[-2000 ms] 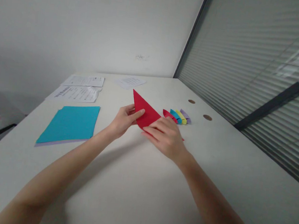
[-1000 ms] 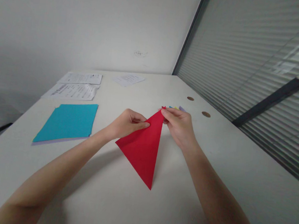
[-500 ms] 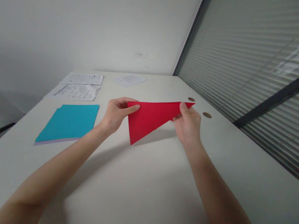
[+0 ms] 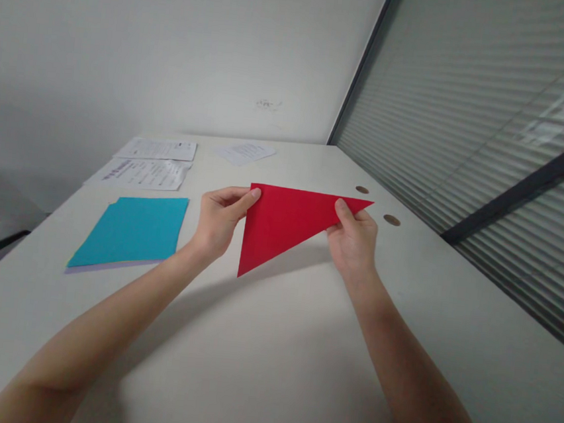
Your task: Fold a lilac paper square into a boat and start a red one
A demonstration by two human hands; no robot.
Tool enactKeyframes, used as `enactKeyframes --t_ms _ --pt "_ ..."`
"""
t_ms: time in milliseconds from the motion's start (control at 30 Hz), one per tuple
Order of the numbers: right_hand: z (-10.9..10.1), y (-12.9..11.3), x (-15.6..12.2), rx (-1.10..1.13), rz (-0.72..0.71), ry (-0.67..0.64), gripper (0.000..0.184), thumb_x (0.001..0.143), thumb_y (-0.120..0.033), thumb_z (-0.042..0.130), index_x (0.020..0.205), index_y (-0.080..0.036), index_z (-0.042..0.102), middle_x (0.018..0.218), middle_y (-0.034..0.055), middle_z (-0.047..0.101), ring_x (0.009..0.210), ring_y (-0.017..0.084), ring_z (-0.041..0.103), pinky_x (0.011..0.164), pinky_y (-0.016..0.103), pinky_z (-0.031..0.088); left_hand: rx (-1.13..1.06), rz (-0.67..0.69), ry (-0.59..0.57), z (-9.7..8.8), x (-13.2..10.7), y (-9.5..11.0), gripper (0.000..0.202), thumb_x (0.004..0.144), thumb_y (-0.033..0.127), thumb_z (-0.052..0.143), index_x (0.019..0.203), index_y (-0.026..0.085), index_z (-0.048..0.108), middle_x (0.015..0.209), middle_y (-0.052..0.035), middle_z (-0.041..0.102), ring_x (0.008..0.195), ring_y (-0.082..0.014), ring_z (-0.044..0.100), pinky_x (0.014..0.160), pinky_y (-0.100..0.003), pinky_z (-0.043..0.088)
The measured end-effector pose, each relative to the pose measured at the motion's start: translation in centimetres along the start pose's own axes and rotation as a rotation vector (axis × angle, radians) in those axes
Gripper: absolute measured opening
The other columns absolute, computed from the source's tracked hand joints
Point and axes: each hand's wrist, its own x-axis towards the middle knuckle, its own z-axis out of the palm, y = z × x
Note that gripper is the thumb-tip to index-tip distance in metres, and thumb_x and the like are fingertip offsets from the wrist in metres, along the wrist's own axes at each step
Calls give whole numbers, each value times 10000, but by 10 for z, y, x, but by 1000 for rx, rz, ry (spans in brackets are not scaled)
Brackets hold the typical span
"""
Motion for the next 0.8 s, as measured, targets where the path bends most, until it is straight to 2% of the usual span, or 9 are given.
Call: enactKeyframes --t_ms 533,700,800 --pt "1 -1 -1 3 -17 27 303 583 -392 881 726 -215 682 746 -13 725 760 187 701 822 402 593 0 17 25 3 -1 3 262 578 409 862 676 184 771 621 -25 691 598 -123 579 583 -261 486" --pt "2 -1 -2 -12 -33 24 294 598 -399 873 718 -216 678 731 -13 716 740 180 694 796 391 592 8 59 33 0 1 0 230 609 390 852 708 196 780 641 -24 703 633 -133 602 620 -268 504" --pt "0 -1 -2 -25 -33 11 284 601 -395 870 710 -213 680 731 -10 713 702 165 674 729 361 583 19 104 56 -5 6 -3 219 618 386 849 711 199 782 648 -21 705 646 -136 611 633 -266 506"
